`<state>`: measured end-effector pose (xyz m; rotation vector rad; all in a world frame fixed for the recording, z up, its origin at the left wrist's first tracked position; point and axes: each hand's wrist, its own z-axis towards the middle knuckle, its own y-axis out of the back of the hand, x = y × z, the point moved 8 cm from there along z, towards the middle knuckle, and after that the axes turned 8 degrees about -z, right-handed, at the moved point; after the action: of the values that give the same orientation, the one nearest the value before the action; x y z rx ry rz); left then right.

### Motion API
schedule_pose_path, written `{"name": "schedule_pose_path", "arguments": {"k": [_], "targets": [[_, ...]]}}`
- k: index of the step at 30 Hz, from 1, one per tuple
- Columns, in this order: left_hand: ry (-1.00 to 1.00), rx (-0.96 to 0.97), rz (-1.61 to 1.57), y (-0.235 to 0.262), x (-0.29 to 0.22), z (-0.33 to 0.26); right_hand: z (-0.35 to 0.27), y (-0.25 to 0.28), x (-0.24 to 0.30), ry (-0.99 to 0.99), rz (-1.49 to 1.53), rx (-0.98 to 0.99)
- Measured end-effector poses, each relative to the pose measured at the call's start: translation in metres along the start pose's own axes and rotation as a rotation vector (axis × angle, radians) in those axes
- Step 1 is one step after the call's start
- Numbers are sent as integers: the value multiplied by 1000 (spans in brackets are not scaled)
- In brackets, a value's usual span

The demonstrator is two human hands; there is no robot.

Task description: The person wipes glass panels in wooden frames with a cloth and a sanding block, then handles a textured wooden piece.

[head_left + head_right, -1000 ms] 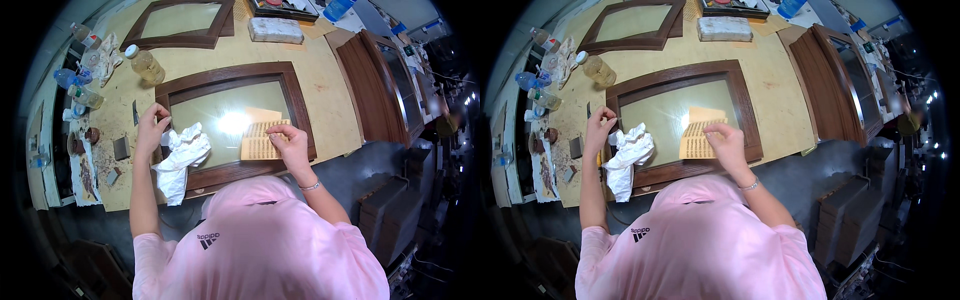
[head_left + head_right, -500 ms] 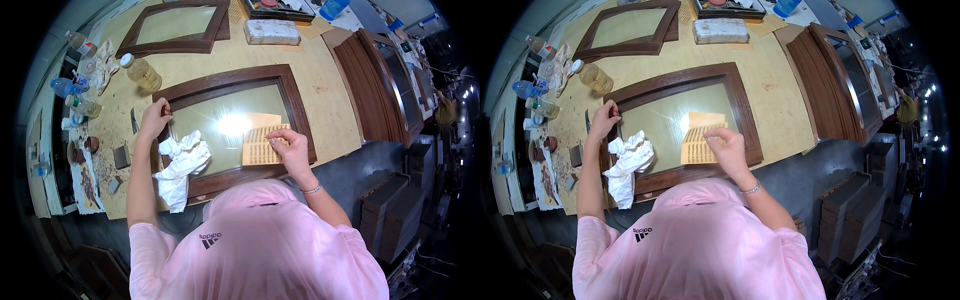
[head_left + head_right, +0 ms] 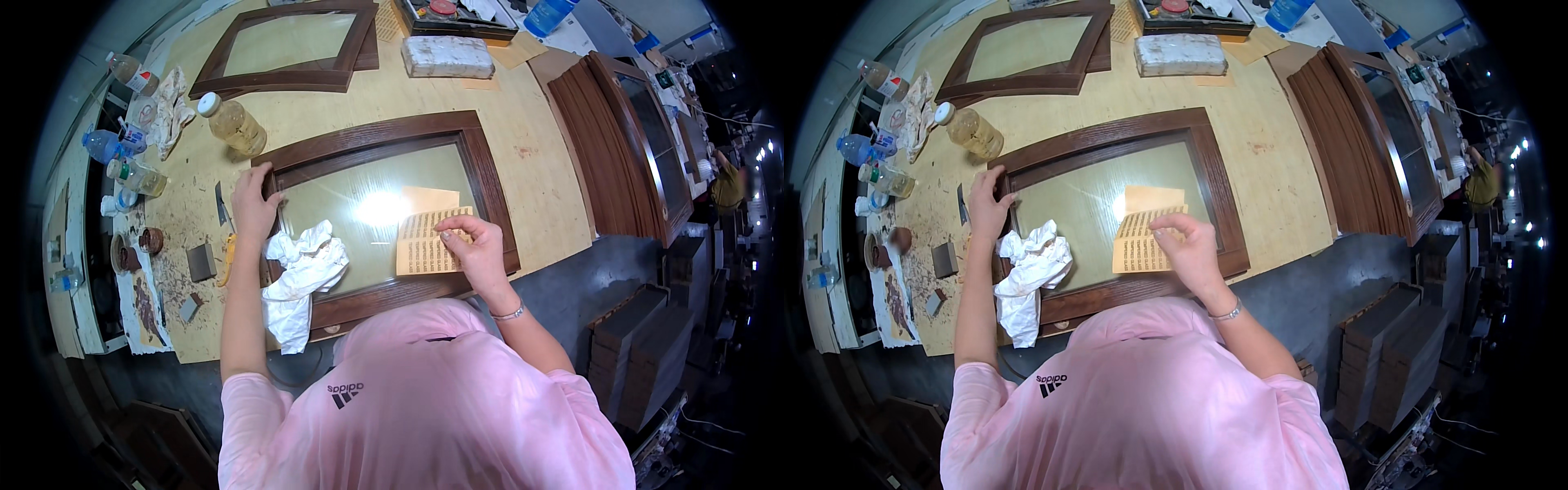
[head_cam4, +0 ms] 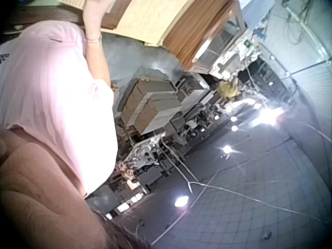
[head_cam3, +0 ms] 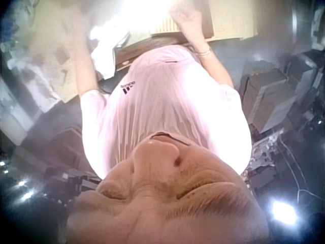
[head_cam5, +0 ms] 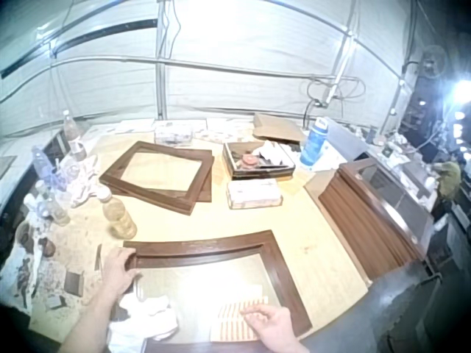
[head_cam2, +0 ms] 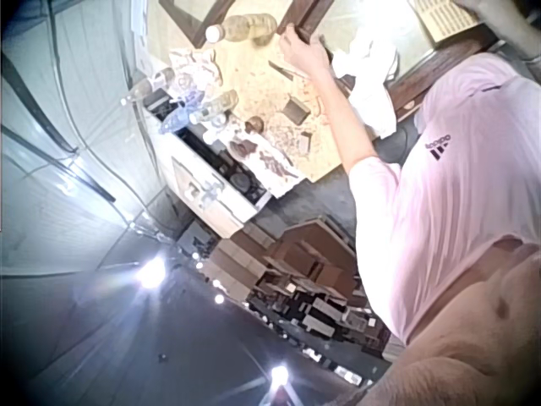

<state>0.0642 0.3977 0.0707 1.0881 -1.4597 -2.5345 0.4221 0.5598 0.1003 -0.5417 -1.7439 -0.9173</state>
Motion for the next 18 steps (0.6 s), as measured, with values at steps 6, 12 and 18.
{"name": "schedule_pose_path", "arguments": {"k": [6, 12, 18], "targets": [[-175, 67, 386, -31, -13, -23, 9, 32, 6, 123, 14, -109], [-5, 255, 538, -32, -10, -33, 52, 101, 51, 308, -130, -296], [43, 297, 535, -30, -21, -29, 126, 153, 71, 604, -897, -505]]}}
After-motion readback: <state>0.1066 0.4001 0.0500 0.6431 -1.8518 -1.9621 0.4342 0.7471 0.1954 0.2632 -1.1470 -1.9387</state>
